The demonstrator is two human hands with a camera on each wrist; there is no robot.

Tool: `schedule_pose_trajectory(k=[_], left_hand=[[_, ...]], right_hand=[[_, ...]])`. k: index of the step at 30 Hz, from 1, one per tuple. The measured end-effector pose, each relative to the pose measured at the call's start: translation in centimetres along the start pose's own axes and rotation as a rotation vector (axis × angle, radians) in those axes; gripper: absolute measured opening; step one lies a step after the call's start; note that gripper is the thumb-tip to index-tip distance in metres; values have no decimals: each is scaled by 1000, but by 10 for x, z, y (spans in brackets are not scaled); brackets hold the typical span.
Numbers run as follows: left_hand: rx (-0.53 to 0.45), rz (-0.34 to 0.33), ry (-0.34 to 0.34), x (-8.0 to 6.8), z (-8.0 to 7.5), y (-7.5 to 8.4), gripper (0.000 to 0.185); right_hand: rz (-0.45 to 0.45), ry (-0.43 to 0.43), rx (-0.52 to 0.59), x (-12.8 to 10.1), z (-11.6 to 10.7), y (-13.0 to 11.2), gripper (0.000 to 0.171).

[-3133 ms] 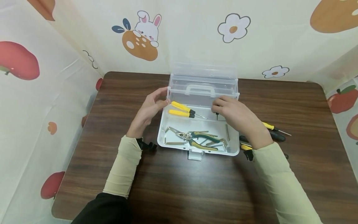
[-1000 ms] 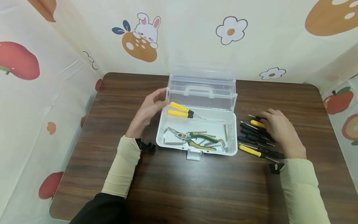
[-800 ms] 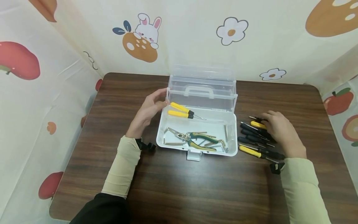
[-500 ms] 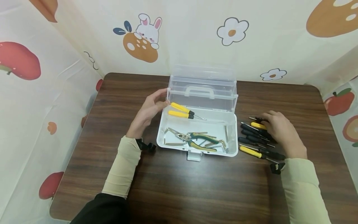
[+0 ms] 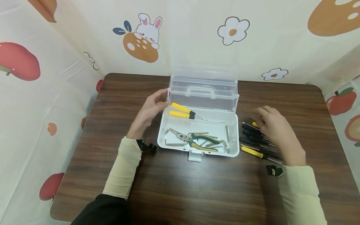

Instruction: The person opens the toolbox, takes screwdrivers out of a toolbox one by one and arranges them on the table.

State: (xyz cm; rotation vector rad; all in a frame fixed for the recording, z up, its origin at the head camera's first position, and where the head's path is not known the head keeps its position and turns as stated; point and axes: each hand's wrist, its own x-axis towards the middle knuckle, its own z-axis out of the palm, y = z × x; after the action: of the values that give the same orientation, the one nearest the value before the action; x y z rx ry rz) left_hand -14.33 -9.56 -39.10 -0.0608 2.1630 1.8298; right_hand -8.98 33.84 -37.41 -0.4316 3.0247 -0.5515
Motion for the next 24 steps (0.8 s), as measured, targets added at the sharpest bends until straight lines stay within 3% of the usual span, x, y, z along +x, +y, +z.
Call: schedule_pose_trajectory(k=[8, 19, 24], left_hand=[[-2, 2, -1, 0, 0, 1, 54], [-38, 24, -7, -1, 0, -1, 54], [-30, 21, -7, 0, 1, -1, 54]], right_hand=[[-101, 72, 24, 6, -12, -44, 26], [-219, 55, 32, 25, -13, -95, 27], [-237, -20, 52, 38, -7, -115, 25]])
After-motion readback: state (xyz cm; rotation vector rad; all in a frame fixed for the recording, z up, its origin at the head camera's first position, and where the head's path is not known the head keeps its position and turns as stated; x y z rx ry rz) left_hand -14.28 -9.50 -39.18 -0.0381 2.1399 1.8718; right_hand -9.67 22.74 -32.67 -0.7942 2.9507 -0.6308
